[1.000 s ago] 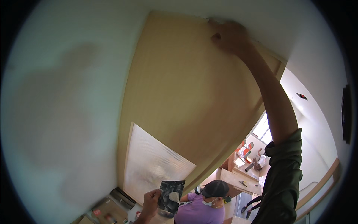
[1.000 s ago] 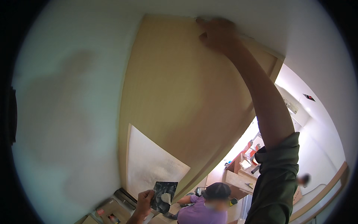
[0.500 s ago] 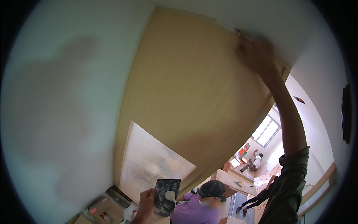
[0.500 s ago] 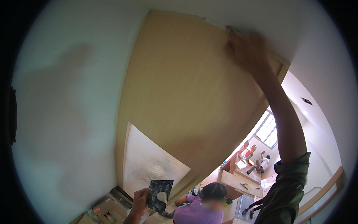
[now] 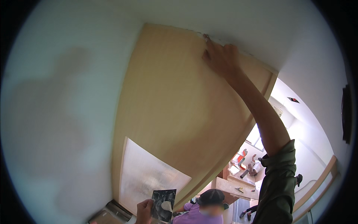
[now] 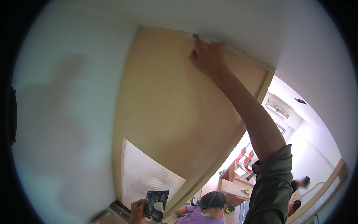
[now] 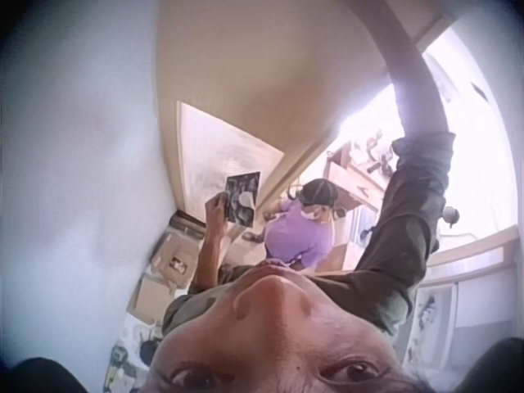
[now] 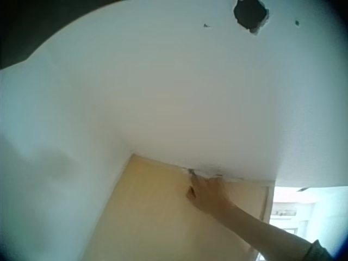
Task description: The person uses a putty knife to apply a white compound to the upper edge of a wooden panel mounted on a wall. They repeatedly scoop compound from a small palette and smooth it along the seam between the panel and the wall.
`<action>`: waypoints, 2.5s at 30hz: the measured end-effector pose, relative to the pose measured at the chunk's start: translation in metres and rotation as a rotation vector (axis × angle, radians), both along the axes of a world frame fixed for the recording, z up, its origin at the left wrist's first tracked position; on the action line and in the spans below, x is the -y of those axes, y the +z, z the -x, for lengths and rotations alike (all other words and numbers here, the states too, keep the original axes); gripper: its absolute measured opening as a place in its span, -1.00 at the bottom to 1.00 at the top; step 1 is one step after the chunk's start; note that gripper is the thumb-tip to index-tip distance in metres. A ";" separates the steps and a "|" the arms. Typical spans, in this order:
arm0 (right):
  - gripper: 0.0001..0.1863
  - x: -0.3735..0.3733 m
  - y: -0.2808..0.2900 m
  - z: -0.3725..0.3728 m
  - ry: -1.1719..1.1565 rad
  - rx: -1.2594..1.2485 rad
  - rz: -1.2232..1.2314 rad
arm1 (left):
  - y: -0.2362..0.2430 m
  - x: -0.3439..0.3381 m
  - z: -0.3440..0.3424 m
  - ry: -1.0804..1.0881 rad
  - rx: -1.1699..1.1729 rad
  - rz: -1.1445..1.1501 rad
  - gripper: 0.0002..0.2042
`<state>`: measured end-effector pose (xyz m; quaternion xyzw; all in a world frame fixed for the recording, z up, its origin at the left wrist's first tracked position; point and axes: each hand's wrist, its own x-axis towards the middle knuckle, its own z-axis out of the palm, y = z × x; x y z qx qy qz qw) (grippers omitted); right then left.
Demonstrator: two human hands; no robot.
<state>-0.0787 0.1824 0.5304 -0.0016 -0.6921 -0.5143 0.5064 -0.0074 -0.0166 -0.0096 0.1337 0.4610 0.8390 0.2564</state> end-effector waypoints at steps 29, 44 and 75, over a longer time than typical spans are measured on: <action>-0.57 -0.009 0.015 -0.110 -0.135 0.066 0.029 | 0.007 -0.004 0.001 -0.101 -0.002 0.021 -0.77; -0.54 0.006 0.005 -0.127 -0.306 0.075 0.017 | 0.000 -0.008 0.000 -0.192 0.096 -0.124 -0.76; -0.62 -0.047 -0.231 -0.220 0.933 1.052 1.083 | 0.123 0.033 -0.122 0.556 -0.094 0.280 -0.69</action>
